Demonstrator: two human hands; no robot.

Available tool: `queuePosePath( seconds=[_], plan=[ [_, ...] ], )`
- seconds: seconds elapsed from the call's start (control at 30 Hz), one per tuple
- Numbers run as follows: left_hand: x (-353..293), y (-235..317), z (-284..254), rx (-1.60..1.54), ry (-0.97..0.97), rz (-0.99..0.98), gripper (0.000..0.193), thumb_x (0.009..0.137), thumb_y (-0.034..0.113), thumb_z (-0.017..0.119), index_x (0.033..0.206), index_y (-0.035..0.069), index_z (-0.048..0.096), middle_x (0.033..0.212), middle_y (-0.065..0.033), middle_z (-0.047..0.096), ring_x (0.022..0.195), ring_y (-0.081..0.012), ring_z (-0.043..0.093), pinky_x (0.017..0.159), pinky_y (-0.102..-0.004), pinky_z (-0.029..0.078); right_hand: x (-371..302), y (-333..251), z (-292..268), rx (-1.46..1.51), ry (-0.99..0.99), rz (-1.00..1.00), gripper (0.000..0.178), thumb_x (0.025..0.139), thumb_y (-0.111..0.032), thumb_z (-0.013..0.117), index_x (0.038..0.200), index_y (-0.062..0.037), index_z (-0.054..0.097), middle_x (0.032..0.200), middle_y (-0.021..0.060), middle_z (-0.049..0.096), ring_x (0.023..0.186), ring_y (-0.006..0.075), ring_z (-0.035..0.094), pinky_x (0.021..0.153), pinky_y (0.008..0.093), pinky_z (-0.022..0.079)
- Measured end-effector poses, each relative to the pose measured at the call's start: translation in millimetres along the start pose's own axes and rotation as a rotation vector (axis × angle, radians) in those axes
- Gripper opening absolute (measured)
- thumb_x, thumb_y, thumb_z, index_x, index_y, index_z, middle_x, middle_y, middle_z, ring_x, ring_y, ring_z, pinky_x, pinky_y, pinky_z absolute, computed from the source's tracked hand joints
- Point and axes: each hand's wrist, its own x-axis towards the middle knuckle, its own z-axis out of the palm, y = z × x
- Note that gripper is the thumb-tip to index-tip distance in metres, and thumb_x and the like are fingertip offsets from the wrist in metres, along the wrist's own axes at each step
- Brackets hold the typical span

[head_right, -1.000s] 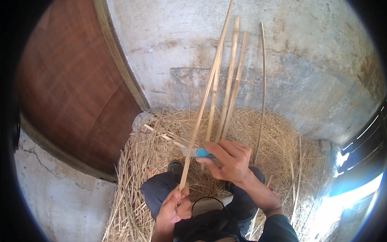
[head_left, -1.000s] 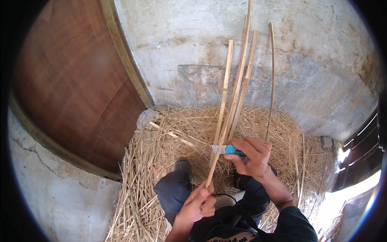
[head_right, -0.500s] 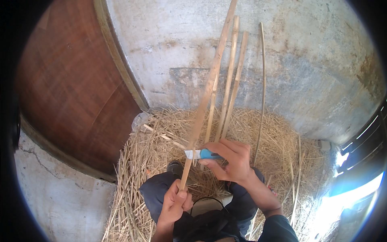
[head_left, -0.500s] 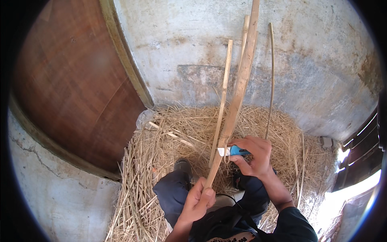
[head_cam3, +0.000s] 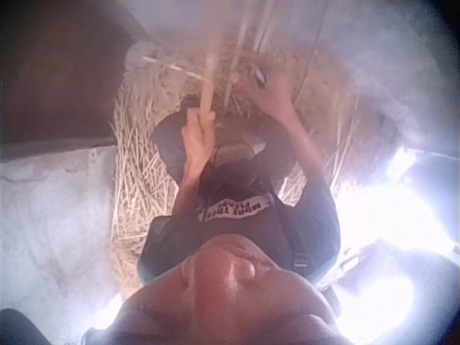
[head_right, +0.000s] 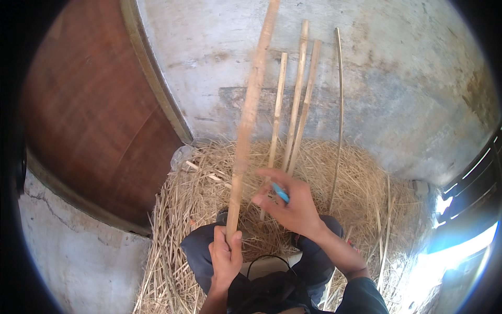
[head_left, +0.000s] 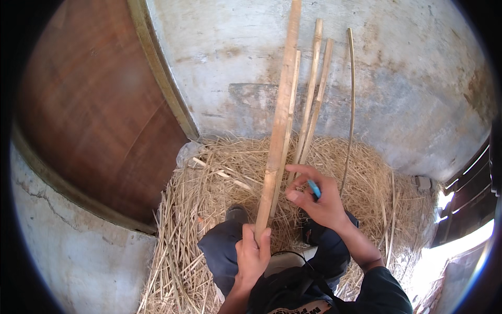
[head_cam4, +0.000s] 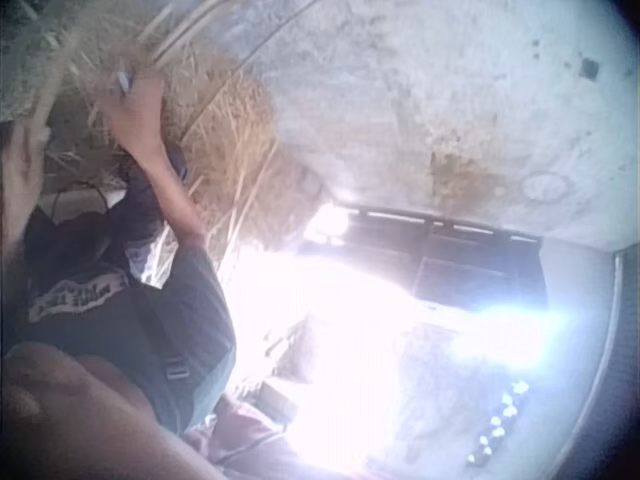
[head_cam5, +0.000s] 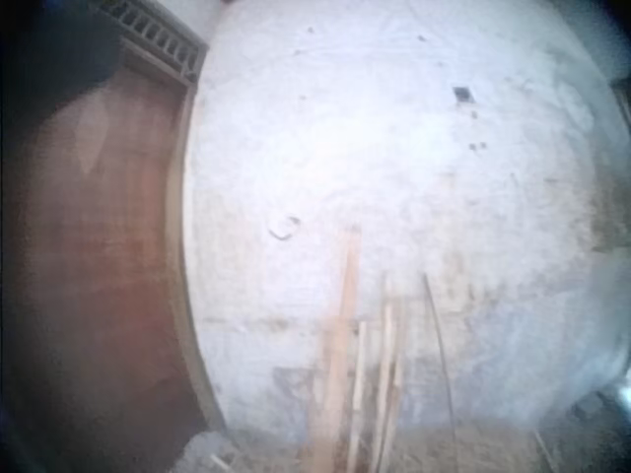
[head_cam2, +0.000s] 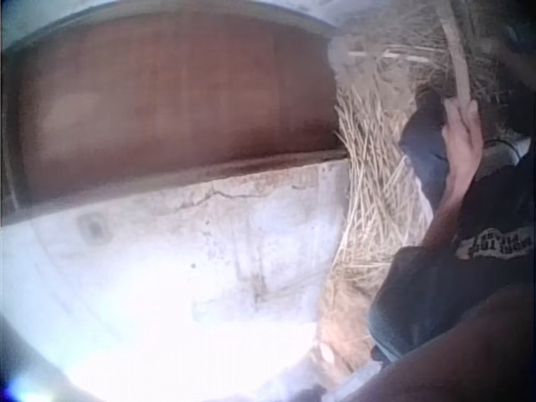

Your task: The person sits on a straw-covered floor and uses a utility knife to shave the surface of long bamboo strips. They hold the strips in their left hand and scrape the knife along the length of the wood to remove the outer layer, occasionally rotating the strip to work on different sides.

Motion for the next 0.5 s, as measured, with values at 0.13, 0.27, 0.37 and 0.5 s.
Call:
queuePosePath(
  seconds=[0.13,0.27,0.37,0.5],
  plan=[
    [-4.9,0.2,6.7,0.006,-0.037,0.028,0.021,0.109,0.016,0.066,0.101,0.001,0.054,0.062,-0.0045,0.052,0.054,-0.0074,0.046,0.05,-0.0293,0.039,8.3,-5.8,0.5,-0.178,-0.097,-0.051,0.026,0.1,-0.026,0.08,0.109,-0.0028,0.071,0.074,0.005,0.07,0.06,0.013,0.056,0.059,0.0312,0.047],
    [-7.2,0.3,6.5,-0.016,-0.061,0.021,0.02,0.108,0.015,0.067,0.1,0.001,0.055,0.062,-0.0045,0.051,0.054,-0.0077,0.047,0.05,-0.0294,0.04,10.2,9.8,-1.1,-0.011,-0.179,-0.036,0.024,0.104,-0.024,0.074,0.101,-0.0019,0.067,0.075,0.0079,0.072,0.062,0.016,0.061,0.061,0.0331,0.049],
    [-8.2,-1.4,1.4,0.04,-0.101,-0.012,0.021,0.106,0.015,0.069,0.106,0.0,0.055,0.069,-0.0178,0.065,0.059,-0.0352,0.072,0.054,-0.04,0.053,14.0,5.2,-4.4,0.012,-0.246,-0.057,0.023,0.107,-0.022,0.07,0.099,-0.0015,0.064,0.073,0.0094,0.07,0.065,0.0149,0.062,0.064,0.0346,0.049],
    [-7.6,0.3,-0.6,0.038,-0.114,-0.019,0.021,0.106,0.015,0.069,0.107,0.0,0.055,0.071,-0.0189,0.066,0.062,-0.0381,0.073,0.055,-0.041,0.054,16.4,-4.2,-11.1,-0.081,-0.309,-0.031,0.021,0.107,-0.02,0.068,0.099,-0.0016,0.062,0.072,0.0142,0.065,0.065,0.028,0.063,0.064,0.039,0.049]
  ],
)
